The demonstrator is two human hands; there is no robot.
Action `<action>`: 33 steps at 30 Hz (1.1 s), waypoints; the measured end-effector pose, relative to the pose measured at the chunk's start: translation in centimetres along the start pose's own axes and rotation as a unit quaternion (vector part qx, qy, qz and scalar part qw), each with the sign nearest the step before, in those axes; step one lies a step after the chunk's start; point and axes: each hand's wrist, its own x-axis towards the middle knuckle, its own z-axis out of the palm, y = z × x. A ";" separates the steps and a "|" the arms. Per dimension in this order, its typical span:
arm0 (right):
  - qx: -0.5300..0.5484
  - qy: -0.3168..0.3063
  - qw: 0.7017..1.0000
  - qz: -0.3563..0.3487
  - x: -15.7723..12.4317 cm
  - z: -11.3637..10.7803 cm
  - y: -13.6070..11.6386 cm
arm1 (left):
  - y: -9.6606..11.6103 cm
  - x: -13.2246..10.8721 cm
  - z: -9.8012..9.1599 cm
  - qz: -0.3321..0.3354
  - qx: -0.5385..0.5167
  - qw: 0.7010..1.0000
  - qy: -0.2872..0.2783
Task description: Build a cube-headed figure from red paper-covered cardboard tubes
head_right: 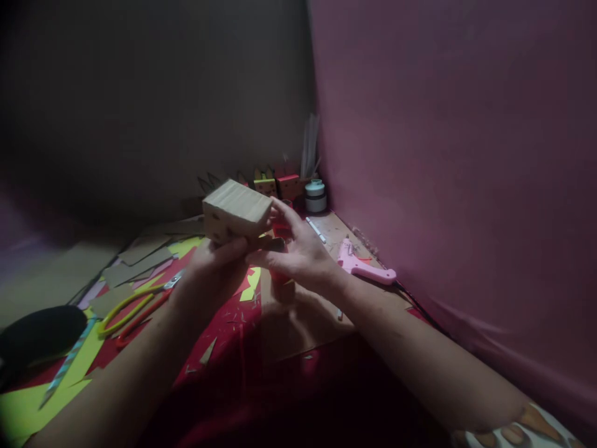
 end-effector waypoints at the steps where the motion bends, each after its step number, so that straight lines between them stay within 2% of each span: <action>1: 0.008 -0.006 1.000 0.006 0.2 0.5 -0.3 | 0.1 -0.2 0.2 -0.011 -0.022 0.999 -0.021; 5: 0.011 0.024 1.000 0.014 0.8 1.7 -0.9 | 0.5 -0.5 0.1 -0.026 -0.071 0.996 -0.053; 9: -0.024 0.042 0.999 -0.003 1.3 2.2 -0.2 | 0.9 -0.5 -0.6 -0.067 -0.093 0.993 -0.038; 13: -0.078 0.025 0.997 -0.013 1.6 2.9 0.5 | 1.1 -0.8 -1.0 -0.063 -0.089 0.994 -0.024; 15: -0.061 0.019 0.998 -0.015 1.9 3.3 0.5 | 1.8 -1.5 -1.6 -0.093 -0.043 0.994 -0.035; 17: -0.017 0.009 1.000 -0.013 2.0 3.5 0.2 | 3.2 -2.4 -3.1 -0.137 0.081 0.986 -0.054; 18: 0.011 -0.002 1.000 -0.004 2.1 3.6 0.0 | 4.2 -3.0 -4.2 -0.151 0.173 0.972 -0.056; 19: 0.041 -0.016 0.999 0.015 2.0 3.7 -0.2 | 5.3 -3.6 -5.6 -0.148 0.290 0.945 -0.042; 20: 0.070 -0.035 0.996 0.044 1.9 3.9 -0.2 | 6.4 -4.2 -7.2 -0.137 0.412 0.901 -0.009; 21: 0.099 -0.056 0.990 0.080 1.6 4.0 -0.2 | 7.4 -4.9 -8.9 -0.120 0.525 0.842 0.034; 22: 0.127 -0.077 0.982 0.119 1.2 4.3 0.0 | 8.2 -5.6 -10.5 -0.119 0.624 0.770 0.063; 23: 0.153 -0.099 0.971 0.156 0.7 4.5 0.3 | 8.7 -6.2 -12.2 -0.145 0.697 0.699 0.066; 24: 0.177 -0.125 0.958 0.190 0.2 4.8 0.7 | 8.9 -6.9 -13.6 -0.165 0.744 0.645 0.063; 25: 0.199 -0.150 0.945 0.213 -0.4 5.2 1.1 | 8.9 -7.4 -14.9 -0.173 0.776 0.604 0.056; 26: 0.212 -0.176 0.933 0.231 -1.0 5.5 1.5 | 8.6 -7.9 -15.9 -0.182 0.795 0.577 0.043; 27: 0.219 -0.190 0.925 0.247 -1.6 5.7 1.9 | 8.2 -8.3 -16.7 -0.187 0.805 0.562 0.041; 29: 0.217 -0.204 0.916 0.267 -2.4 6.0 2.5 | 7.3 -8.6 -17.7 -0.186 0.809 0.557 0.039; 33: 0.202 -0.191 0.915 0.291 -2.9 5.8 3.2 | 6.7 -8.1 -18.6 -0.167 0.790 0.587 0.057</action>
